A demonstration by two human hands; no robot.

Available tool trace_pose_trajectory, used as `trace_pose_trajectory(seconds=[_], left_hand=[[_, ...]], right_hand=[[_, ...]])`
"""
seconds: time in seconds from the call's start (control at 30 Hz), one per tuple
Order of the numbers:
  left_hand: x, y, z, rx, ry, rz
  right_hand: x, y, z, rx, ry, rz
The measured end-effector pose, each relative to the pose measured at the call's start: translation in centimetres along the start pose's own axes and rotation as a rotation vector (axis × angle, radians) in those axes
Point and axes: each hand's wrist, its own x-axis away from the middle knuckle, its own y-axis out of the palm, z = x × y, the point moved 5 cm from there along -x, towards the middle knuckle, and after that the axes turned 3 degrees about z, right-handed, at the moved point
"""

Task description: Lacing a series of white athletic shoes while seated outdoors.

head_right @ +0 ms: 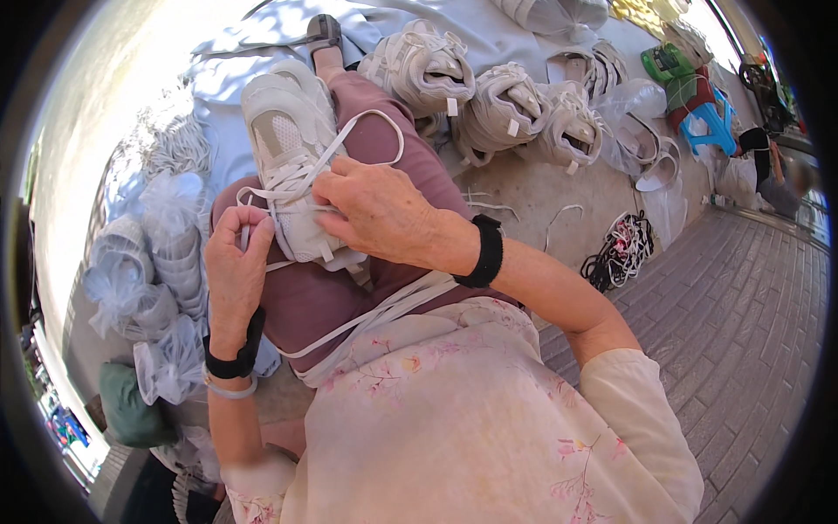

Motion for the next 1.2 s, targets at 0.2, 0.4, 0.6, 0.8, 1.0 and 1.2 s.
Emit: trace_pose_trajectory(seconds=[0.2,0.4,0.6,0.8,1.0,1.2], left_hand=[[-0.7,1.0,2.1,-0.032,0.182,0.026],[-0.7,1.1,1.7,-0.078,0.219,-0.015],[-1.0,0.9,2.9,-0.216,0.266,-0.025],[-1.0,0.9,1.5,-0.231,0.065,-0.217],[-0.5,0.8,3.2,-0.186,0.303,0.002],[-1.5,1.2,3.6,-0.41,0.303,-0.162]], right_hand=[[-0.4,-0.3,0.3,-0.001,-0.079,0.103],[-0.3,-1.2,-0.6,0.046,-0.072,0.123],[-0.9,0.5,-0.7,0.207,-0.005,0.019],[-1.1,0.5,-0.3,0.17,0.017,0.015],[-0.9,1.0,-1.0,0.307,0.032,0.016],[-1.5,0.9,-1.6,0.44,-0.015,-0.078]])
